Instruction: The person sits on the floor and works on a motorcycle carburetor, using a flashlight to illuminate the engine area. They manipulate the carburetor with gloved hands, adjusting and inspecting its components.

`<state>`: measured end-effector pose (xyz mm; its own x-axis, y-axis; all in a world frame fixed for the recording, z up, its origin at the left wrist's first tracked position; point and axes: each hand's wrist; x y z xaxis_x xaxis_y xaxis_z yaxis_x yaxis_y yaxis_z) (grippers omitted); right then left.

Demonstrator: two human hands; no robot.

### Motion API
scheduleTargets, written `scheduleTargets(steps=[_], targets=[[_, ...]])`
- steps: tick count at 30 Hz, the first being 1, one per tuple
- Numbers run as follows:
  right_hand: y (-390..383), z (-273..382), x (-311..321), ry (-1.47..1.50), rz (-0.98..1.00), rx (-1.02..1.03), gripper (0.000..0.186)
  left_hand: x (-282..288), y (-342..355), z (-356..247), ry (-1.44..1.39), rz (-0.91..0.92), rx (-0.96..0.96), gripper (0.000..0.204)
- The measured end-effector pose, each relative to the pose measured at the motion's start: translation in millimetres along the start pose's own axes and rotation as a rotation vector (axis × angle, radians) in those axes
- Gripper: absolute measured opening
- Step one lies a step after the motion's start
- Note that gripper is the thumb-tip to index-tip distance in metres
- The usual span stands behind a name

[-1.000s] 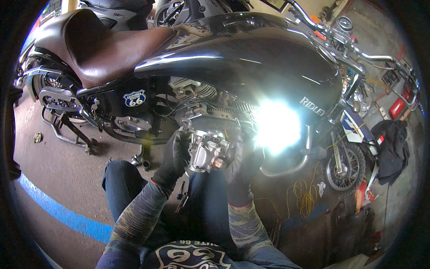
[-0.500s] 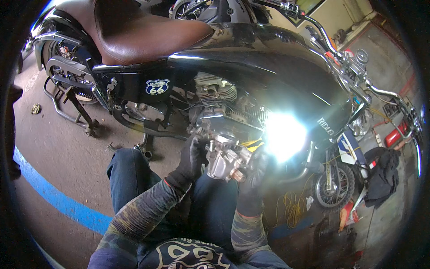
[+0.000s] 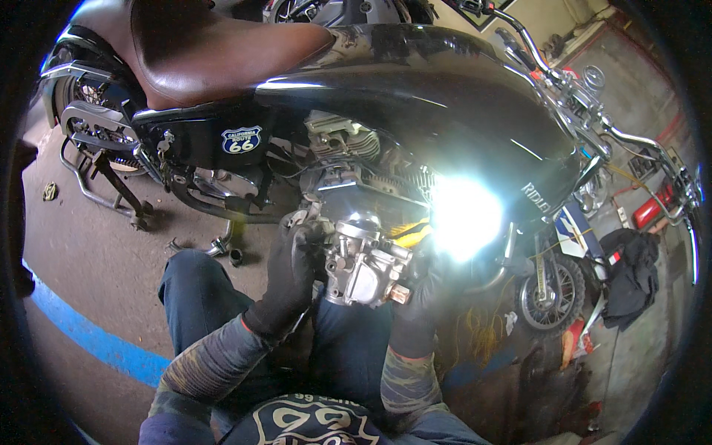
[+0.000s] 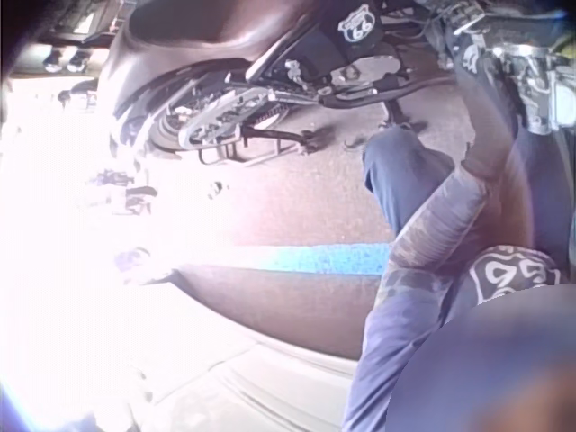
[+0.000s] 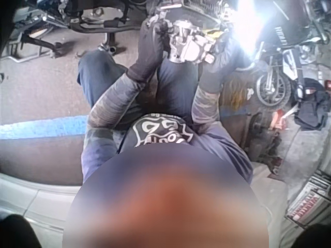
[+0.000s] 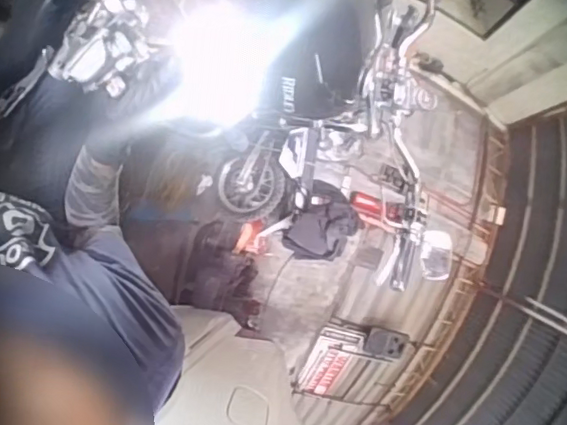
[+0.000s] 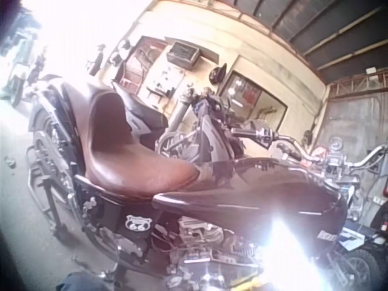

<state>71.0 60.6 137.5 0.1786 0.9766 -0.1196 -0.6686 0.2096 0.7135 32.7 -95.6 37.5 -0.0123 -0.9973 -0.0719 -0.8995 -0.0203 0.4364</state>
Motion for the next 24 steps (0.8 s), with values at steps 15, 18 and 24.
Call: scheduleTargets(steps=[15,18,24], targets=[[-30.2,7.4,4.8,0.205,-0.078,-0.243,0.024,18.0,-13.7,-53.9,-0.225,-0.039,0.100,0.053],[-49.9,24.3,2.9,0.045,-0.052,-0.324,0.024,25.0,-19.4,-63.2,-0.178,-0.029,0.115,0.047],[-56.4,24.6,-12.2,-0.080,-0.015,-0.404,0.024,36.1,-22.9,-60.2,-0.080,-0.005,0.115,0.037]])
Point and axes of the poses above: each hand's wrist, its own y-axis towards the middle knuckle, its own x-axis out of the back of the hand, z = x × y, and after that the axes turned 6 degrees about z, right-handed
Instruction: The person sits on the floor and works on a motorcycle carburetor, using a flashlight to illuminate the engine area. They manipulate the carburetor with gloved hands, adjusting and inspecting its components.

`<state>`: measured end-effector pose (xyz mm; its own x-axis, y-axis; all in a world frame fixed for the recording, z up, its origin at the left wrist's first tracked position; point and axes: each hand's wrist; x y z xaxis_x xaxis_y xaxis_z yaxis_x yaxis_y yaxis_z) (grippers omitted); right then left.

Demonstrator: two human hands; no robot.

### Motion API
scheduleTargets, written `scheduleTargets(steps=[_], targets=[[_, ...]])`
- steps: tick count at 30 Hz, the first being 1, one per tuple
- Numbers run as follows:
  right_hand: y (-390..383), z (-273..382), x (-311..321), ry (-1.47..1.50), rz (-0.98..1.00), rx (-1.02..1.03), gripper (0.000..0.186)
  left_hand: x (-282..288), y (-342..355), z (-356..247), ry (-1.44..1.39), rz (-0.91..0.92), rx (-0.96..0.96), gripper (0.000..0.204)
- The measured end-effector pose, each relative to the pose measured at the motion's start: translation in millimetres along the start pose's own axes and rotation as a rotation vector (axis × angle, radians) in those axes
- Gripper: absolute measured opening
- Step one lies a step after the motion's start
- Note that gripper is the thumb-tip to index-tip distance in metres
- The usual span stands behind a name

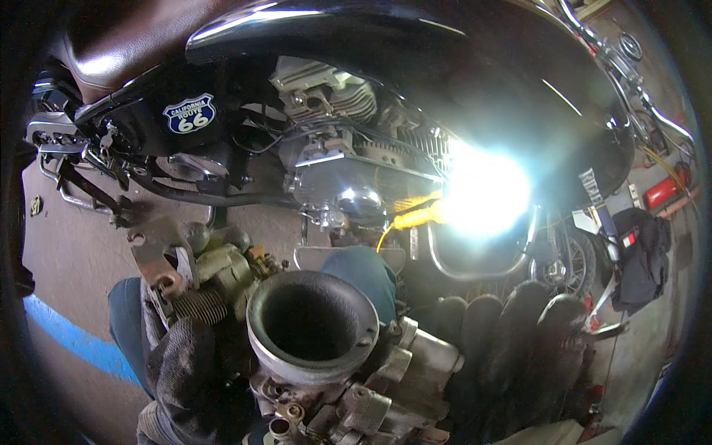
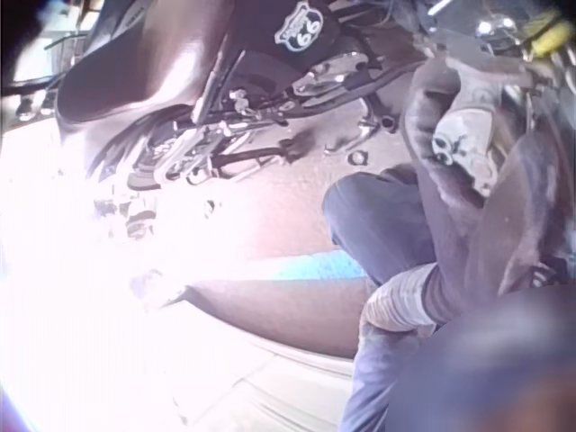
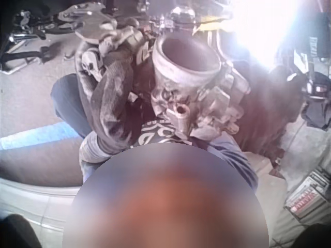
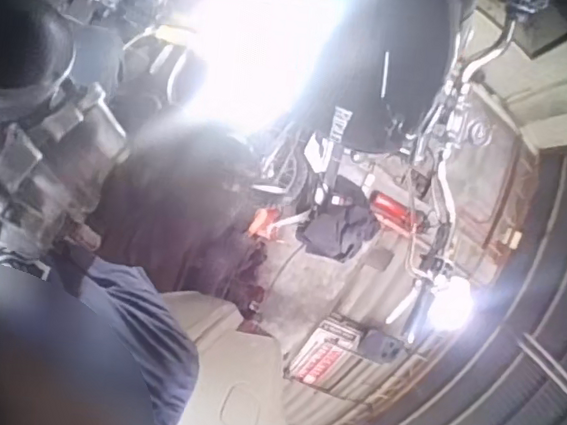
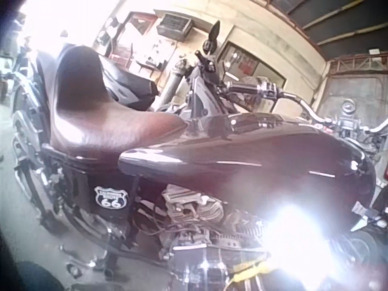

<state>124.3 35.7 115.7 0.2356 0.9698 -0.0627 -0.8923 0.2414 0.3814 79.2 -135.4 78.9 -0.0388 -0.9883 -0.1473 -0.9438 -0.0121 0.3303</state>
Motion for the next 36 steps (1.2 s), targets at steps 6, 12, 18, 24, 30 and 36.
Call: scheduleTargets(steps=[6,12,18,24,30,36], targets=[[28.0,0.7,-12.6,0.007,-0.025,-0.047,0.024,8.2,-8.8,19.6,0.315,0.005,-0.119,0.033],[62.8,-25.4,-1.8,0.163,-0.118,-0.178,0.019,-0.9,9.8,78.6,0.039,0.038,0.214,0.031],[55.7,-49.7,30.3,0.569,-0.224,-0.297,0.021,-22.9,18.0,106.4,0.217,0.168,0.119,0.059],[47.6,-65.3,72.3,0.705,-0.232,-0.383,0.028,-40.7,18.0,107.6,0.136,0.263,0.169,0.057],[56.1,-56.6,91.4,0.892,-0.248,-0.477,0.034,-44.6,20.0,116.9,0.250,0.322,0.147,0.023],[56.1,-50.6,93.9,0.975,-0.256,-0.436,0.032,-39.3,20.2,132.5,0.466,0.319,-0.098,0.005]])
Point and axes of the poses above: each hand's wrist, its own y-axis towards the middle knuckle, its own x-axis out of the back of the hand, z = x × y, and after that the axes turned 6 degrees about z, right-handed
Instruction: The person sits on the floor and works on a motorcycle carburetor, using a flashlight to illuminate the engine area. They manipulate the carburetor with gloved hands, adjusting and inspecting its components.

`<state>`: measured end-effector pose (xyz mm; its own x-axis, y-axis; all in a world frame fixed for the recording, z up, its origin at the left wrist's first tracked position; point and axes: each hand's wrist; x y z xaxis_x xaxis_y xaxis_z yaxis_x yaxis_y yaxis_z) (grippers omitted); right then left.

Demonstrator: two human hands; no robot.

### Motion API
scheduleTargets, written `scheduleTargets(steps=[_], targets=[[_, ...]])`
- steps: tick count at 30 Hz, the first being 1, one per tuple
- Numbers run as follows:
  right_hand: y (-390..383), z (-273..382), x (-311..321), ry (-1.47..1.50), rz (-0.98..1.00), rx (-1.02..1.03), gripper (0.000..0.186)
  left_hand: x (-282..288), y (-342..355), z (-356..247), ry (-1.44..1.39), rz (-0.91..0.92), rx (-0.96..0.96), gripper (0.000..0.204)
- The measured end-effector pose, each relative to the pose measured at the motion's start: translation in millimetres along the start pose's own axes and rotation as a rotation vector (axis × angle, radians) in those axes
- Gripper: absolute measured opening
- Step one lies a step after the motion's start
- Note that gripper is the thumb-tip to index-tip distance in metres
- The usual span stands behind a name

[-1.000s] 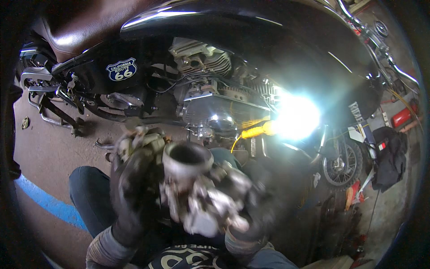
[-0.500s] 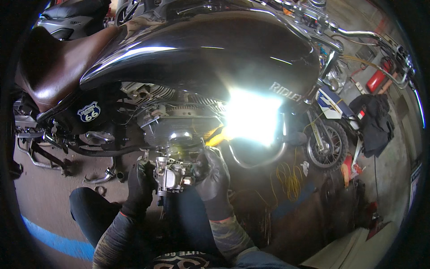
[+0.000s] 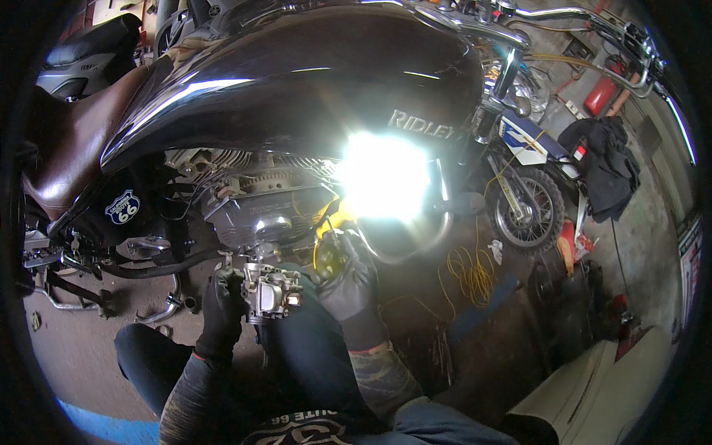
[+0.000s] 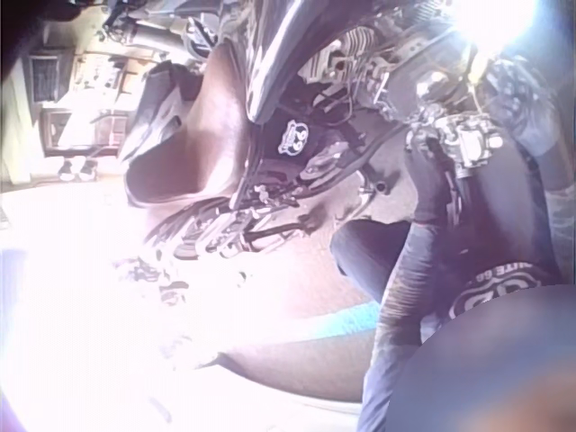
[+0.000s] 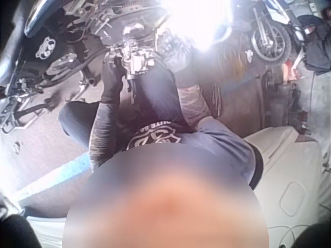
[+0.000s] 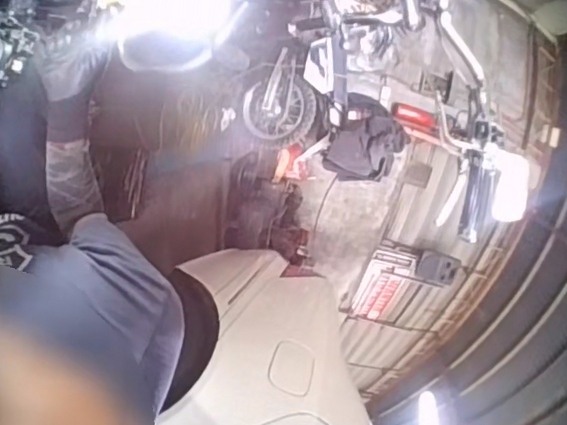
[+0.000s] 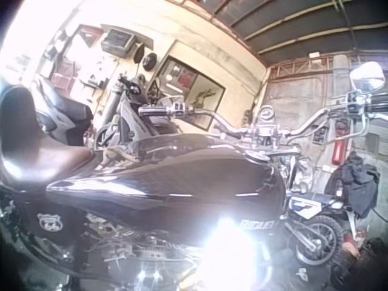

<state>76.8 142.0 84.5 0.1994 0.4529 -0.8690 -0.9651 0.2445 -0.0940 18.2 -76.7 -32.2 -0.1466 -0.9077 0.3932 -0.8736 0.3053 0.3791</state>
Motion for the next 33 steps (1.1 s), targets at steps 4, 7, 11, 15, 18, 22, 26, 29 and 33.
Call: scheduleTargets(steps=[4,7,11,15,18,22,26,29,33], targets=[[2.4,-0.6,-0.5,0.061,0.030,-0.026,0.028,6.2,-3.2,-1.6,-0.159,0.036,0.033,0.012],[0.4,-3.5,-4.6,0.048,0.046,0.002,0.026,7.5,-1.8,-6.9,-0.127,0.001,0.021,0.026],[-1.9,-7.3,-11.0,-0.027,0.084,0.051,0.025,9.3,-1.5,-13.3,-0.359,0.016,0.167,0.043],[-0.1,-5.6,-8.1,-0.010,0.112,0.020,0.024,9.2,-2.9,-13.4,-0.434,0.017,0.197,0.052],[3.5,-3.0,-0.9,-0.010,0.133,0.019,0.023,9.2,-1.8,-8.3,-0.277,0.007,0.049,0.026],[5.9,-3.1,3.6,-0.158,0.080,0.099,0.022,7.0,-1.8,-5.1,-0.324,-0.015,0.061,0.047],[-0.2,-7.7,-2.5,-0.467,0.049,0.263,0.022,8.1,-2.8,-8.2,-0.407,0.013,0.134,0.057],[-5.3,-10.7,-9.7,-0.588,0.028,0.322,0.020,10.7,-1.6,-11.1,-0.460,0.049,0.170,0.057],[-7.5,-14.8,-13.3,-0.743,0.040,0.410,0.019,7.7,-0.8,-14.3,-0.585,0.002,0.223,0.054]])
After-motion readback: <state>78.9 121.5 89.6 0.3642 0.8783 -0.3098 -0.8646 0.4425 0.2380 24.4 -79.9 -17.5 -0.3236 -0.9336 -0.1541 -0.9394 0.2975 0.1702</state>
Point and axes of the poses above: each hand's wrist, its own y-axis towards the middle knuckle, its own x-axis out of the back of the hand, z = x × y, and after that the axes turned 6 degrees about z, right-handed
